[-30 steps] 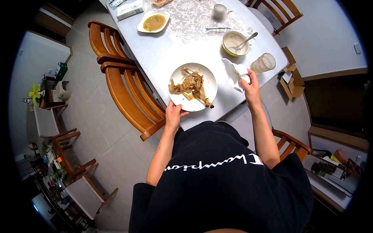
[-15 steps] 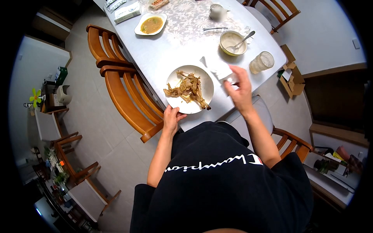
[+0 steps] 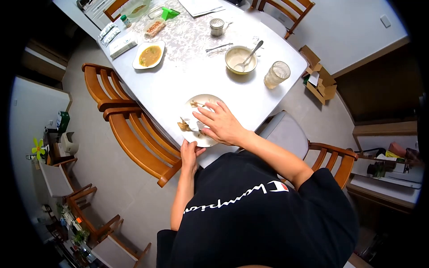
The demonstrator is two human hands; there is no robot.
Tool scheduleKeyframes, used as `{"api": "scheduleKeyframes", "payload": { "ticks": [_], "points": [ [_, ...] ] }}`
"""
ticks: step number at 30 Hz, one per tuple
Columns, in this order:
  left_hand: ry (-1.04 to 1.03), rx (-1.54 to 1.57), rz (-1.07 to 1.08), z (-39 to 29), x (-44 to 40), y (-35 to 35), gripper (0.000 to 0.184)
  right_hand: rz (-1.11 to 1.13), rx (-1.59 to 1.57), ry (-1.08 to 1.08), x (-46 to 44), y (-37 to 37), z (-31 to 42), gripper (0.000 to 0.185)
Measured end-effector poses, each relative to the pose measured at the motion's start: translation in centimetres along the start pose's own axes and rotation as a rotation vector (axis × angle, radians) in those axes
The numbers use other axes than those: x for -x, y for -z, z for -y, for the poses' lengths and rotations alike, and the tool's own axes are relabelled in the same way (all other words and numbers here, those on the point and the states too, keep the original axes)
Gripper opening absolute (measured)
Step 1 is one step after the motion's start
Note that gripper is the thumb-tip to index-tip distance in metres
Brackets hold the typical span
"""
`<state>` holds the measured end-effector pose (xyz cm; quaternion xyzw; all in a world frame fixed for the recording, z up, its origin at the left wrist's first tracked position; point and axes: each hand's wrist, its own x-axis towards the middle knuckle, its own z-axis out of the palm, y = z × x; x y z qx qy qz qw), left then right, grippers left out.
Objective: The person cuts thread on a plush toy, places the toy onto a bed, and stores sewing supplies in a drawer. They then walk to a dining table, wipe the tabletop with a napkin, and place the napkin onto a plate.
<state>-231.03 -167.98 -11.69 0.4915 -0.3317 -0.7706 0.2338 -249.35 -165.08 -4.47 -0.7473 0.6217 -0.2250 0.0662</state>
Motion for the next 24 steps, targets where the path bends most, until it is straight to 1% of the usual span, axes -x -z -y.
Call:
{"api": "scheduleKeyframes", "payload": {
  "ticks": [1,2,4,5,6,7,8,9,10,11,12,14,18,20,21,22,24],
  "points": [
    [0.008,0.01,-0.002,0.2,-0.1,0.1,0.029,-0.058,-0.069,-0.022,-0.1,0.7,0.0,0.052],
    [0.009,0.005,0.007,0.2,-0.2,0.0,0.029,-0.063,-0.064,-0.029,-0.1,0.9,-0.8,0.052],
    [0.012,0.008,-0.037,0.3,-0.4,0.0,0.029,-0.247,-0.291,-0.232,-0.1,0.8,-3.1,0.053],
    [0.009,0.012,-0.05,0.4,-0.5,0.0,0.029,-0.328,-0.339,-0.392,0.0,0.6,-4.5,0.054],
    [0.0,0.014,-0.05,0.4,-0.5,0.2,0.029,-0.418,-0.354,-0.481,0.0,-0.4,-6.7,0.056],
    [-0.003,0.014,-0.05,0.4,-0.5,0.3,0.029,-0.522,-0.45,-0.592,0.3,-2.6,-10.1,0.058],
    [-0.005,0.013,-0.053,0.2,-0.5,0.3,0.029,-0.556,-0.63,-0.844,0.1,-2.6,-12.4,0.06],
    [-0.005,0.014,-0.066,0.1,-0.5,0.4,0.028,-0.561,-0.661,-1.041,0.3,-3.6,-15.5,0.062],
    [-0.003,0.004,-0.09,0.1,-0.4,0.5,0.027,-0.585,-0.735,-1.09,0.2,-2.4,-16.7,0.067],
    [-0.012,0.025,-0.086,0.0,-0.3,0.4,0.027,-0.629,-0.573,-1.22,0.5,-4.6,-20.4,0.068],
    [-0.023,0.046,-0.082,0.0,-0.1,0.6,0.027,-0.526,-0.521,-1.317,0.2,-3.7,-21.5,0.069],
    [-0.028,0.062,-0.092,0.1,-0.1,0.9,0.027,-0.601,-0.537,-1.383,-0.4,-4.5,-24.1,0.068],
    [-0.025,0.064,-0.156,0.3,0.2,1.1,0.03,-0.568,-0.65,-1.33,-1.6,-4.0,-25.7,0.065],
    [-0.014,0.085,-0.163,0.8,0.1,1.4,0.033,-0.608,-0.644,-1.354,-1.8,-4.9,-26.0,0.063],
    [-0.011,0.099,-0.181,0.6,0.2,1.1,0.034,-0.645,-0.567,-1.462,-2.5,-3.5,-24.7,0.061],
    [-0.011,0.098,-0.18,0.7,0.1,1.0,0.034,-0.646,-0.567,-1.462,-2.5,-3.3,-23.7,0.061],
    [-0.004,0.09,-0.208,1.1,-0.2,1.1,0.036,-0.772,-0.287,-1.121,-2.0,-3.0,-21.9,0.056]
  ]
}}
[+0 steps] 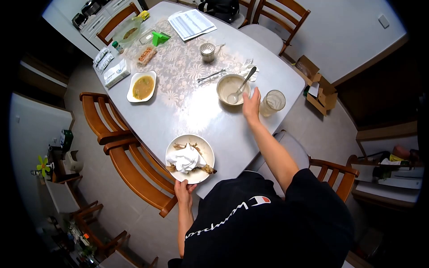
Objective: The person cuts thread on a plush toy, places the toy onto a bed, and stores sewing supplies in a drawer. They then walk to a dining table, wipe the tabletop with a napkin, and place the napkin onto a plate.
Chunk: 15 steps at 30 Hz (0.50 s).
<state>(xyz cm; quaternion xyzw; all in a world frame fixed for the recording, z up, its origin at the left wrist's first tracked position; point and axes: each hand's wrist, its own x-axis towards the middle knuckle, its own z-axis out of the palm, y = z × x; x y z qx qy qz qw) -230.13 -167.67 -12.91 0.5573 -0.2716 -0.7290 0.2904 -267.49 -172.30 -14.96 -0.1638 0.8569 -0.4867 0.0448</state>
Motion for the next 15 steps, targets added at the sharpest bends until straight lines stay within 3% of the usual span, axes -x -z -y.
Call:
{"api": "scheduleKeyframes", "payload": {
  "ticks": [1,3,7,9,10,12,13,15],
  "points": [
    [0.012,0.004,-0.01,0.3,-0.1,0.1,0.036,-0.002,0.002,0.001,0.2,1.3,1.3,0.056],
    [0.011,0.012,-0.009,-0.1,-0.1,-0.4,0.036,-0.001,-0.173,0.476,0.0,4.7,5.4,0.053],
    [0.004,-0.005,-0.019,0.0,-1.2,-0.8,0.034,0.011,-0.112,0.538,-12.0,6.2,7.0,0.038],
    [0.003,-0.019,-0.029,-0.2,-1.8,-1.5,0.033,0.274,-0.006,0.45,-18.1,4.9,4.7,0.035],
    [0.009,-0.019,-0.022,-0.3,-2.1,-2.2,0.032,0.278,-0.006,0.451,-20.3,3.9,3.1,0.035],
    [0.018,-0.016,-0.018,-0.6,-2.7,-3.5,0.032,0.583,0.39,0.365,-22.9,2.3,1.0,0.036],
    [0.025,-0.01,-0.012,-0.9,-2.9,-4.3,0.032,0.588,0.393,0.366,-23.3,2.0,0.5,0.036],
    [0.036,-0.001,-0.009,-1.0,-3.2,-5.2,0.032,0.638,0.73,0.468,-23.3,1.7,-0.4,0.04]
  ]
}}
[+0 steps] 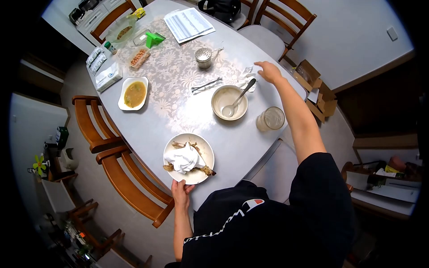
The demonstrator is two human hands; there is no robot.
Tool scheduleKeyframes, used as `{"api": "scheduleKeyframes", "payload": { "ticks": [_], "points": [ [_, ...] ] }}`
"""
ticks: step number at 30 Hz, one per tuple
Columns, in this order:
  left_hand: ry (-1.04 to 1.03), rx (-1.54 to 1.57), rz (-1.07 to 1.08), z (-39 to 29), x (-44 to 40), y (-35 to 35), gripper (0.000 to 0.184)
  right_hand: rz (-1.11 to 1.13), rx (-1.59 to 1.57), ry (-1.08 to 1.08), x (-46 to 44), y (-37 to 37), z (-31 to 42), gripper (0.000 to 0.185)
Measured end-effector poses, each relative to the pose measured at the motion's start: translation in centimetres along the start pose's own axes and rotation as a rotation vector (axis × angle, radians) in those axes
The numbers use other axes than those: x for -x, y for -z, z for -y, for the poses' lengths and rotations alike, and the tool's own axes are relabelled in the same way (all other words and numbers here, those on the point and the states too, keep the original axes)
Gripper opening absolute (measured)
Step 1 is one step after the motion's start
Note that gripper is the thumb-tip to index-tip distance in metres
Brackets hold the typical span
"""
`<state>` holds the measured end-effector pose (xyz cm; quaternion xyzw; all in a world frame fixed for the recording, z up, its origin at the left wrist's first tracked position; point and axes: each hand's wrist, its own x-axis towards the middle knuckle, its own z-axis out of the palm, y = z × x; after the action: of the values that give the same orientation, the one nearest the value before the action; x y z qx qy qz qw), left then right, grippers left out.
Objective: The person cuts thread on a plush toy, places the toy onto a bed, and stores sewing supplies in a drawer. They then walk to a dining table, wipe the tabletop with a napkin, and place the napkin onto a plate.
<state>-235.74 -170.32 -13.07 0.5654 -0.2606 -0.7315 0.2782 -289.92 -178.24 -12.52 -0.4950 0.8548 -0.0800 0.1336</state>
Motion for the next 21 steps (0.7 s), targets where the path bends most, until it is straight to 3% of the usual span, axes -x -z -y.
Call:
{"api": "scheduleKeyframes", "payload": {
  "ticks": [1,3,5,11,13,16,19,21],
  "points": [
    [0.0,0.005,-0.004,0.0,-0.2,-0.3,0.033,0.004,0.003,0.003,0.0,-0.5,-0.2,0.04],
    [0.001,0.014,-0.013,-0.1,-0.4,-0.9,0.033,0.035,0.12,0.219,0.1,-1.8,-0.3,0.047],
    [-0.017,0.018,-0.015,-0.1,-0.5,-1.2,0.034,0.124,0.162,0.298,0.2,-2.6,0.2,0.061],
    [0.009,0.004,-0.092,0.0,-0.7,-1.2,0.035,0.081,0.214,0.527,-1.1,-4.5,-0.3,0.041],
    [0.002,0.018,-0.103,0.1,-0.7,-1.5,0.034,0.135,0.104,0.492,-1.4,-4.2,0.3,0.025],
    [0.0,0.04,-0.114,0.3,-0.8,-1.9,0.033,0.134,0.162,0.398,-2.1,-4.7,0.6,0.017],
    [-0.004,0.048,-0.108,0.3,-1.1,-2.1,0.032,0.164,0.091,0.356,-2.6,-5.1,-0.9,0.018],
    [0.005,0.033,-0.095,0.1,-1.4,-2.1,0.033,0.444,0.01,0.065,-2.5,-3.7,-1.7,0.033]
  ]
}}
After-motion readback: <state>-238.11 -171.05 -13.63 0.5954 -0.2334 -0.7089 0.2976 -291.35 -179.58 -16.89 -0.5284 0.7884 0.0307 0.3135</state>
